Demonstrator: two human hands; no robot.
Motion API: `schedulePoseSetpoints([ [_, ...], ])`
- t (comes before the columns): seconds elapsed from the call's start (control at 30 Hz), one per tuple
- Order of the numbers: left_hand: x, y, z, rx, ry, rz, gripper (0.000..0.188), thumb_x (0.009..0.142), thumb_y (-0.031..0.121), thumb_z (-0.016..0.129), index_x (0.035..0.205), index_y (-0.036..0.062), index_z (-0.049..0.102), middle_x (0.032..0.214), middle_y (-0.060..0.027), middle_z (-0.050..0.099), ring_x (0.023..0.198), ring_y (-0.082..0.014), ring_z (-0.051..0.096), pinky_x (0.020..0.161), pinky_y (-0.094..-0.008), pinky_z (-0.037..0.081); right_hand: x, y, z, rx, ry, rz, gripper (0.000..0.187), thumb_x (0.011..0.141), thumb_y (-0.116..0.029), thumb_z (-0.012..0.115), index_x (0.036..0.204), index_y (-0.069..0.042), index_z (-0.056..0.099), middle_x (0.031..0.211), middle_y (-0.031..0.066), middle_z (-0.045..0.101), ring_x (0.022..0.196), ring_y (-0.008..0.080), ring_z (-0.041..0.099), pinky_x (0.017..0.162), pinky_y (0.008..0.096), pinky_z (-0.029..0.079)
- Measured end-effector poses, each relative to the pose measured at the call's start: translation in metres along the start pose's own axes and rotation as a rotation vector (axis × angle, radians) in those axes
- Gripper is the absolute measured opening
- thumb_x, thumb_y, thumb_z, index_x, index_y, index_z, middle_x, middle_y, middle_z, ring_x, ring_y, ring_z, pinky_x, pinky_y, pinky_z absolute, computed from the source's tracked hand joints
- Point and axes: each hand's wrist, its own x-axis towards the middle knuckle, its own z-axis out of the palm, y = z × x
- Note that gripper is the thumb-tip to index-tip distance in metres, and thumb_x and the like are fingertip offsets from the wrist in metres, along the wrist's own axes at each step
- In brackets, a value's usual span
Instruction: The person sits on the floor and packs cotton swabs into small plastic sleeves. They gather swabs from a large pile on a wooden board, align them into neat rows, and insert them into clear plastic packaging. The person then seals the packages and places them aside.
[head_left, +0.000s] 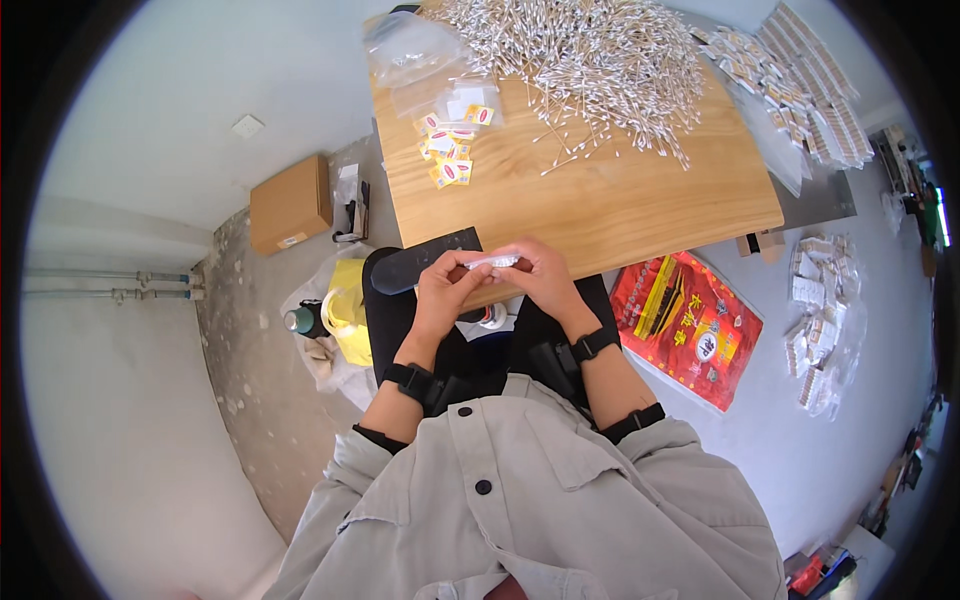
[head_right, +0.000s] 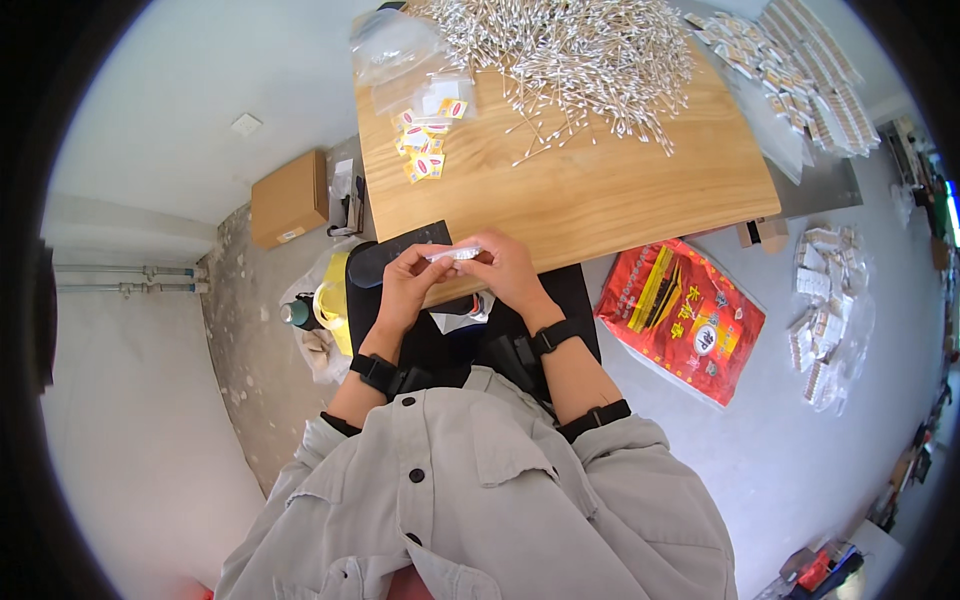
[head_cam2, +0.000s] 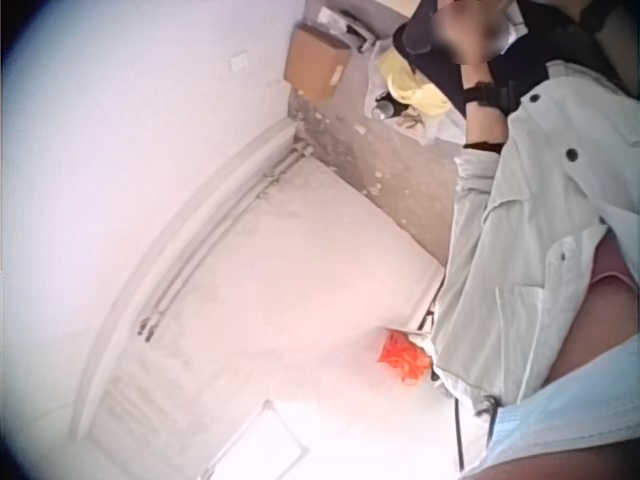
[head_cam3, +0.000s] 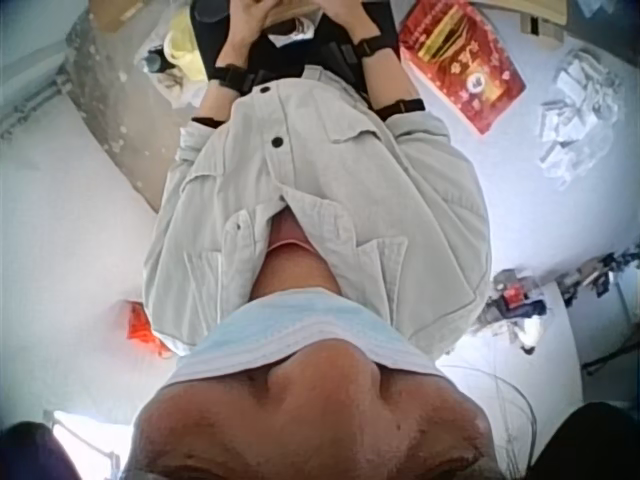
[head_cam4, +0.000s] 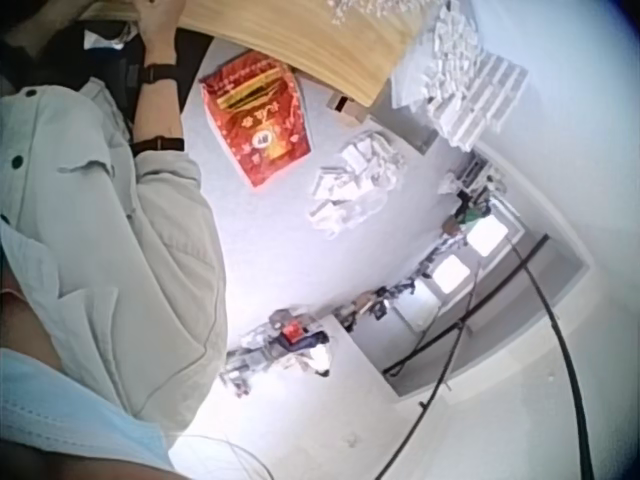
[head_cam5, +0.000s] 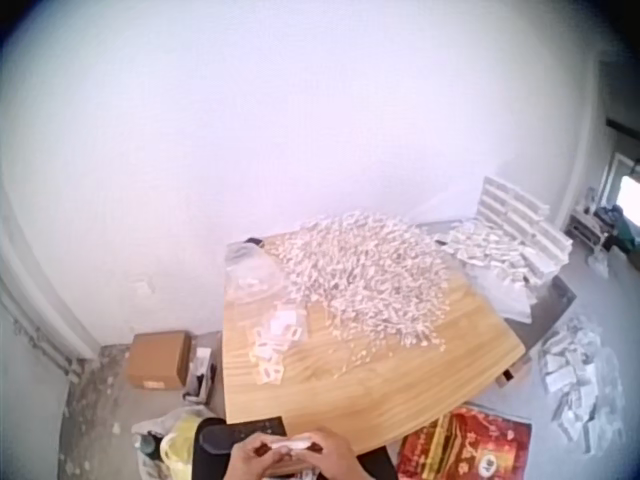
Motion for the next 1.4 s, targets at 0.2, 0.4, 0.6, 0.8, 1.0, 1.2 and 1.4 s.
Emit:
schedulePoseSetpoints([
  [0.2, 0.003, -0.009, -0.002, -0.023, 0.035, -0.032, 0.015, 0.096, 0.016, 0.065, 0.093, 0.0011, 0.067, 0.085, -0.0055, 0.069, 0.072, -0.0088, 0.064, 0.069, -0.0229, 0.052, -0.005, 0.010, -0.005, 0.079, -0.054, 0.006, 0.023, 0.089, -0.011, 0.071, 0.109, -0.002, 0.066, 0.098, 0.0042, 0.061, 0.089, 0.0113, 0.061, 0.079, 0.0281, 0.050],
  [0.4, 0.006, -0.009, 0.002, -0.045, 0.055, -0.050, 0.018, 0.097, 0.018, 0.063, 0.090, 0.0018, 0.066, 0.083, -0.0056, 0.069, 0.072, -0.0090, 0.064, 0.067, -0.0223, 0.051, -0.002, 0.010, 0.002, 0.240, -0.024, 0.002, 0.024, 0.093, -0.015, 0.066, 0.112, 0.000, 0.064, 0.101, 0.0047, 0.063, 0.086, 0.0102, 0.062, 0.074, 0.0265, 0.050],
  [0.6, 0.004, -0.005, 0.002, 0.010, 0.072, -0.087, 0.020, 0.097, 0.021, 0.064, 0.091, 0.0022, 0.064, 0.084, -0.0054, 0.068, 0.075, -0.0107, 0.067, 0.067, -0.0231, 0.052, 0.000, -0.013, 0.009, 0.251, 0.082, 0.227, 0.020, 0.094, -0.016, 0.059, 0.099, 0.000, 0.069, 0.089, 0.0055, 0.066, 0.073, 0.0095, 0.063, 0.067, 0.0229, 0.051],
  [0.8, -0.006, 0.022, 0.017, 0.100, 0.110, 0.003, 0.016, 0.096, 0.012, 0.062, 0.105, -0.0014, 0.063, 0.094, -0.0071, 0.066, 0.076, -0.0125, 0.066, 0.071, -0.0266, 0.054, 0.003, -0.009, 0.017, 0.267, 0.203, 0.249, 0.023, 0.092, -0.016, 0.055, 0.088, 0.001, 0.072, 0.081, 0.0065, 0.067, 0.065, 0.0079, 0.062, 0.058, 0.0219, 0.050],
  [1.0, -0.009, 0.030, 0.009, 0.658, -0.043, 0.257, 0.027, 0.084, 0.003, 0.071, 0.111, 0.0029, 0.068, 0.091, -0.0087, 0.064, 0.073, -0.0184, 0.068, 0.069, -0.0277, 0.054, 0.005, -0.013, 0.014, 0.197, 0.201, 0.292, 0.026, 0.094, -0.017, 0.052, 0.092, 0.003, 0.069, 0.077, 0.0066, 0.067, 0.063, 0.0095, 0.063, 0.056, 0.0224, 0.051],
  [1.2, -0.006, 0.023, 0.003, 0.677, -0.032, 0.261, 0.028, 0.081, 0.003, 0.074, 0.109, 0.0028, 0.070, 0.087, -0.0055, 0.062, 0.068, -0.0130, 0.059, 0.065, -0.0256, 0.050, 0.005, -0.040, 0.000, -0.470, 0.309, -0.008, 0.018, 0.090, -0.014, 0.060, 0.102, -0.002, 0.066, 0.094, 0.0099, 0.064, 0.076, 0.0250, 0.067, 0.064, 0.0339, 0.053],
  [1.4, -0.004, 0.025, 0.002, 0.696, -0.018, 0.254, 0.025, 0.081, 0.008, 0.074, 0.105, 0.0025, 0.070, 0.090, -0.0082, 0.065, 0.070, -0.0192, 0.066, 0.066, -0.0292, 0.052, 0.002, -0.061, 0.006, -0.849, 0.032, -0.323, 0.012, 0.080, -0.010, 0.067, 0.090, -0.006, 0.062, 0.091, 0.0124, 0.056, 0.081, 0.0342, 0.062, 0.067, 0.0436, 0.051],
])
